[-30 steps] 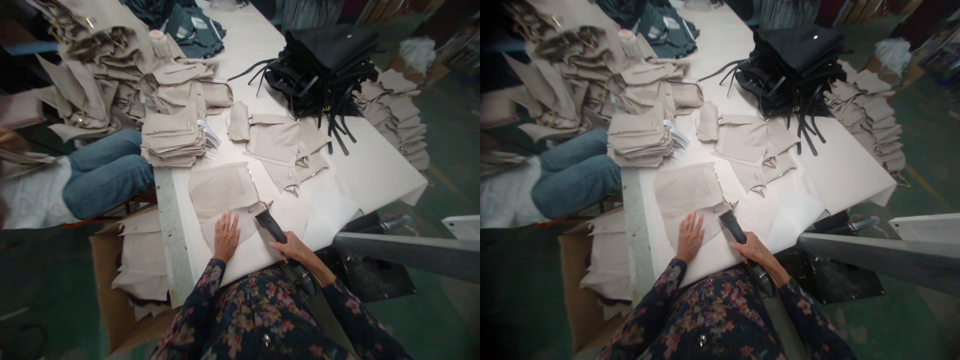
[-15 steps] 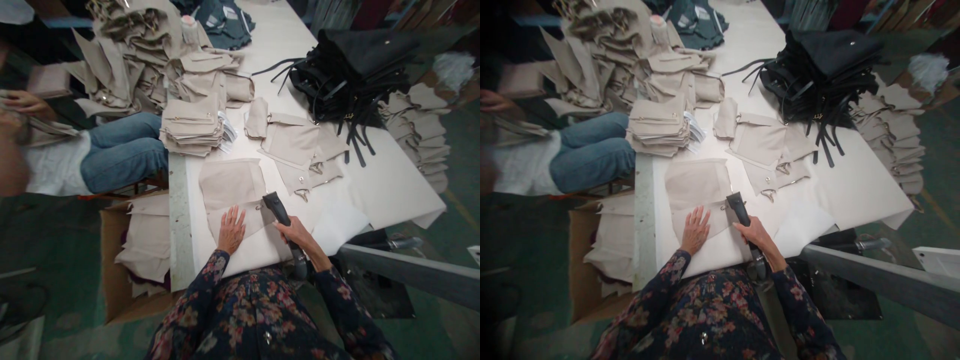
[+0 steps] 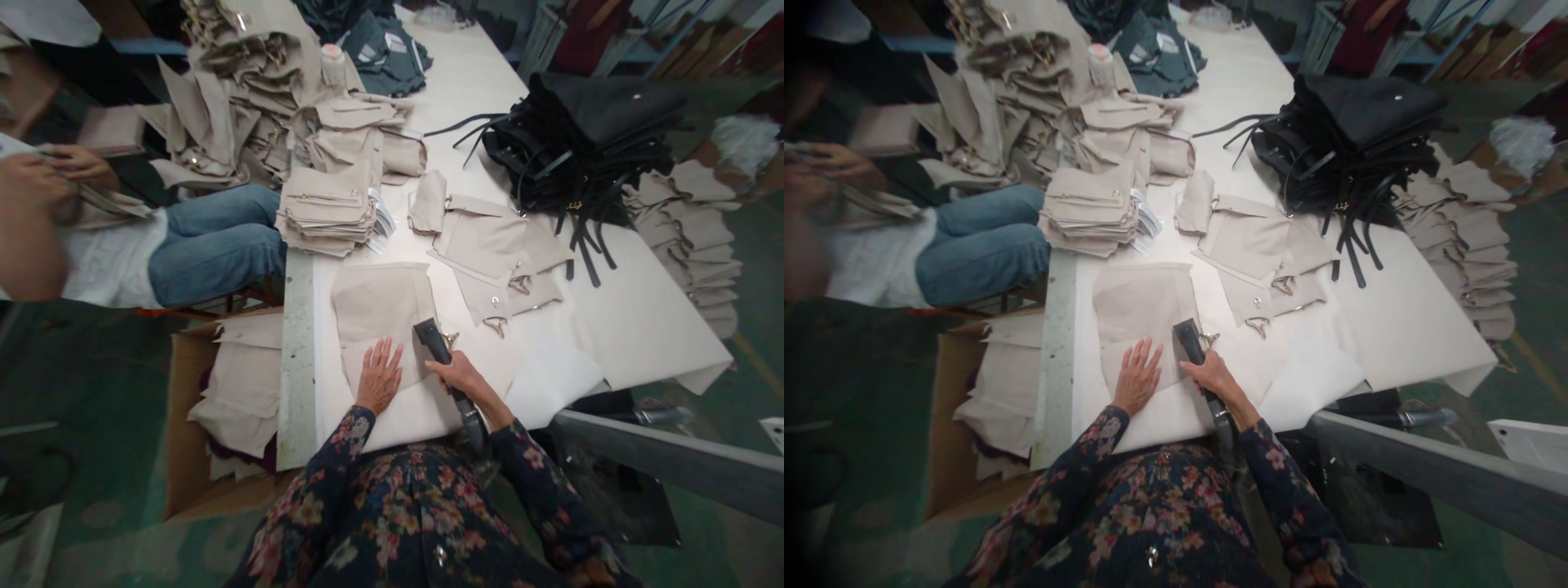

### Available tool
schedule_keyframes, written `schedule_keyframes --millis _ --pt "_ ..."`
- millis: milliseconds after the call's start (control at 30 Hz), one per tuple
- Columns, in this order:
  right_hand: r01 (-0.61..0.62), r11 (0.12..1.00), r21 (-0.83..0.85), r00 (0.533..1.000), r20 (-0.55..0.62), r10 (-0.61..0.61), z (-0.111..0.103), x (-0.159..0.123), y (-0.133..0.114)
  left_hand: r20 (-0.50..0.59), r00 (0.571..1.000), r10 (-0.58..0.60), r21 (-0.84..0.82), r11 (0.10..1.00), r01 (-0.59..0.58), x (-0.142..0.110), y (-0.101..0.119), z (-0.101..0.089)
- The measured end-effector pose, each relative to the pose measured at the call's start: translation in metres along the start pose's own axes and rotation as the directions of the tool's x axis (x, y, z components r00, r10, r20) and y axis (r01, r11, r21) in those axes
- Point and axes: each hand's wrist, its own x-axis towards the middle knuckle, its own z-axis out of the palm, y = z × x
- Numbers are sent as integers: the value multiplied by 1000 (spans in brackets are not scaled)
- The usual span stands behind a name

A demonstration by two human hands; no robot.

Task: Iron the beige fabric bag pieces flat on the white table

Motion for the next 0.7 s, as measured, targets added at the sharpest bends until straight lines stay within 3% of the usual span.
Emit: schedule_keyframes --millis 167,300,400,533,633,700 --pt "-12 1000 -18 1000 28 12 0 -11 8 -1 1000 -3 18 1000 3 3 0 1" --pt "58 998 -1 998 -29 -58 -6 1 -13 0 1000 -28 46 999 28 1 6 3" --pt "86 996 14 995 43 -86 -17 -7 -23 16 1000 -27 69 997 26 -24 18 4" --pt "105 994 -18 972 212 -99 -18 -37 -15 29 998 51 36 998 -52 -84 27 1" --pt "127 990 -64 940 327 -99 -1 -50 -13 -57 998 5 -2 1000 -5 -113 15 -4" --pt "154 986 -66 914 389 -117 14 -48 -19 -131 989 -64 -31 998 61 -116 0 -6"
